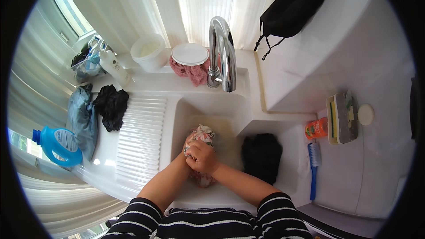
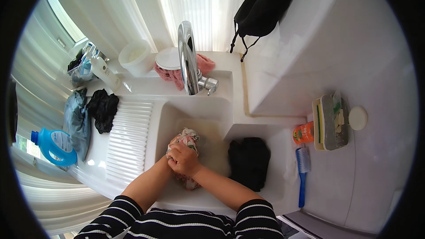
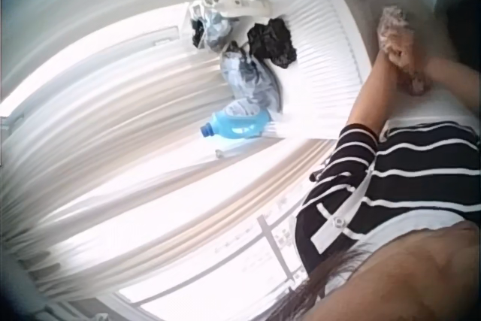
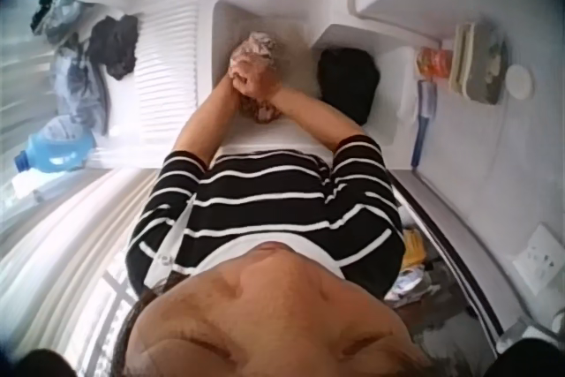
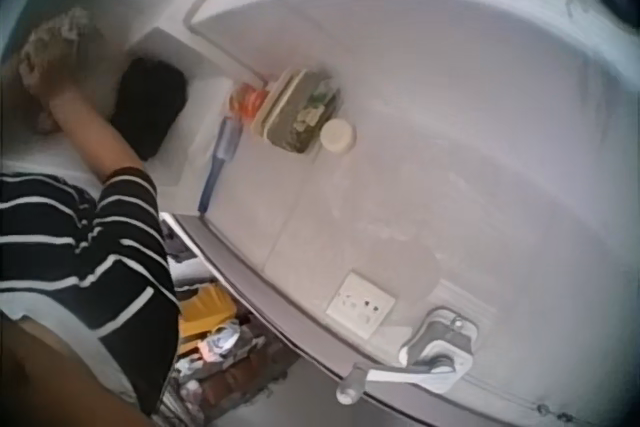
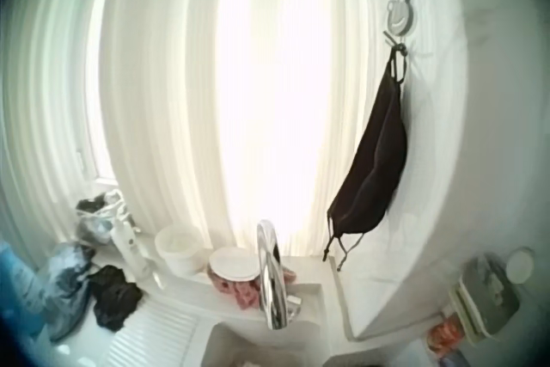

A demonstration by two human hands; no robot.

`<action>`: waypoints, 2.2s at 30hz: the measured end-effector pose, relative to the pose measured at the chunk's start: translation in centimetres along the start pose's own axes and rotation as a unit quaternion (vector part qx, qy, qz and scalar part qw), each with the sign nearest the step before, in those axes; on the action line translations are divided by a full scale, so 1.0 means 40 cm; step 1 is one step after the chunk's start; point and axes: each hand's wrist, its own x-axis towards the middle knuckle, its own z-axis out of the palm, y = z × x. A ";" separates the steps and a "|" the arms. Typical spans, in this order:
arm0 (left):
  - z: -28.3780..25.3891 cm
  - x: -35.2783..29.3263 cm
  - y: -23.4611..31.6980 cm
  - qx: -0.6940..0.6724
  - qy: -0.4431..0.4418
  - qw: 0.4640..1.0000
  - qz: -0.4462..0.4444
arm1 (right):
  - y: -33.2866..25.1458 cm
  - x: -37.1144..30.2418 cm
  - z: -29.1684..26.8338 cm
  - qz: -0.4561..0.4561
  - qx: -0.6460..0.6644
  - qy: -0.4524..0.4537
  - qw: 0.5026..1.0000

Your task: The person hand-washes a floral-patterned garment in a sink, repeatedly scrubbing it against the built-in washboard and wringing it out. The person handles the garment with both hands, focusing on different sections throughout the process.

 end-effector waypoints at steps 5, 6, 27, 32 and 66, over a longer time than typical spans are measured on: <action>0.215 -0.056 -0.007 -0.049 0.067 0.997 0.003 | 0.263 -0.103 0.042 0.239 -0.115 0.191 0.945; 0.217 -0.058 -0.004 -0.054 0.068 0.996 0.013 | 0.276 -0.112 0.060 0.256 -0.098 0.212 0.938; 0.299 -0.106 0.018 0.226 0.158 0.952 0.134 | 0.231 -0.147 -0.103 0.558 -0.042 -0.050 0.827; 0.395 -0.173 0.049 0.358 0.034 0.926 0.116 | 0.109 -0.131 -0.189 0.637 0.177 -0.097 0.744; 0.050 -0.658 0.396 0.823 0.085 0.444 0.345 | -0.244 0.091 0.291 -0.104 -0.248 -0.283 0.921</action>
